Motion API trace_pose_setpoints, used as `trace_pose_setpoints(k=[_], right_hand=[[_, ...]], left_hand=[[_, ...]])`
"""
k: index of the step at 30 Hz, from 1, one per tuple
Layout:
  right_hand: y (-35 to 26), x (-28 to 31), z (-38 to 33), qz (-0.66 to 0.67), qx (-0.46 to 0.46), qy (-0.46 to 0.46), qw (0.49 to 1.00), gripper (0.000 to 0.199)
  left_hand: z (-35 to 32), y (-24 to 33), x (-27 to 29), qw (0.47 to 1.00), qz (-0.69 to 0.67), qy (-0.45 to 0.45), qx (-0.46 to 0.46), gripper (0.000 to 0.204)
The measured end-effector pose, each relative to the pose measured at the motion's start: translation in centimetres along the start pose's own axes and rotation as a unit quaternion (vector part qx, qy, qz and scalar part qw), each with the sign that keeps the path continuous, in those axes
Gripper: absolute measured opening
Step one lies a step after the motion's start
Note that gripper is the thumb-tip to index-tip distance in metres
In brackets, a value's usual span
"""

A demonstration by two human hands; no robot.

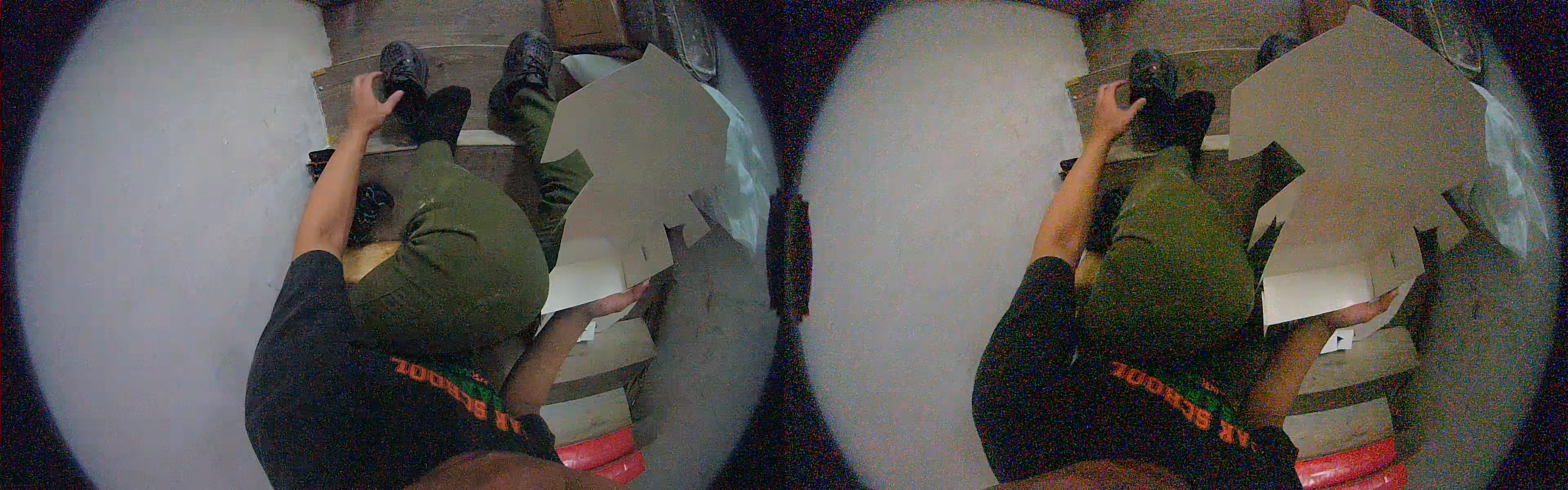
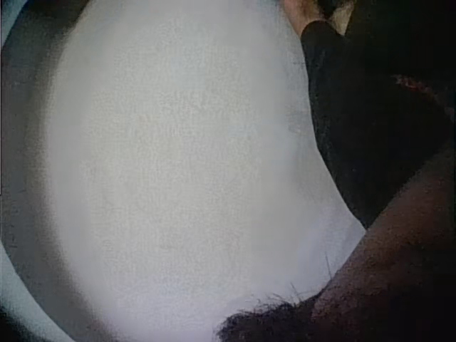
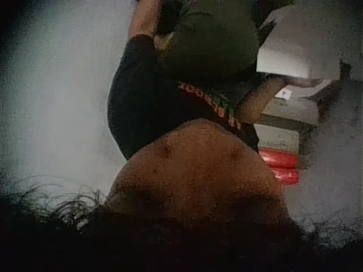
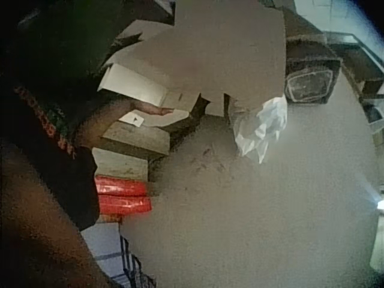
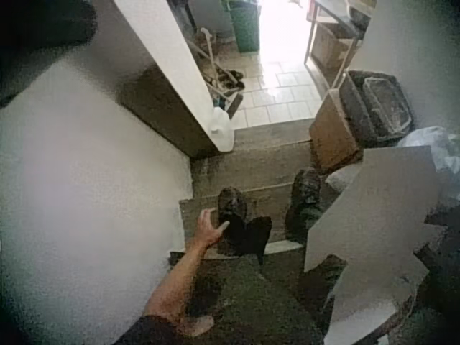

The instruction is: Assembling various pieces of cardboard into food delivery boxes while sitting on a staircase.

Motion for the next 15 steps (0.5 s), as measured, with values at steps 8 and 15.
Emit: trace_pose_setpoints(k=[8, 15], right_hand=[[2.2, 3.8, 1.5, -0.122, 0.061, 0.05, 0.989, 0.053], [2.4, 1.9, 1.5, 0.009, -0.042, 0.045, 0.998, 0.05]], left_hand=[[8.3, 1.6, -0.1, 0.979, 0.178, -0.043, -0.089, 0.021], [8.1, 8.4, 2.9, 0.965, 0.187, 0.012, -0.184, 0.014]])
Point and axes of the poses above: each hand's wrist, its own z-axis towards the middle knuckle, its own x-axis out of the back of the hand, y = z × x, the point moved 2 cm from there along z, towards the middle knuckle, and after that the axes turned 11 degrees about x, right-handed, at the moved point
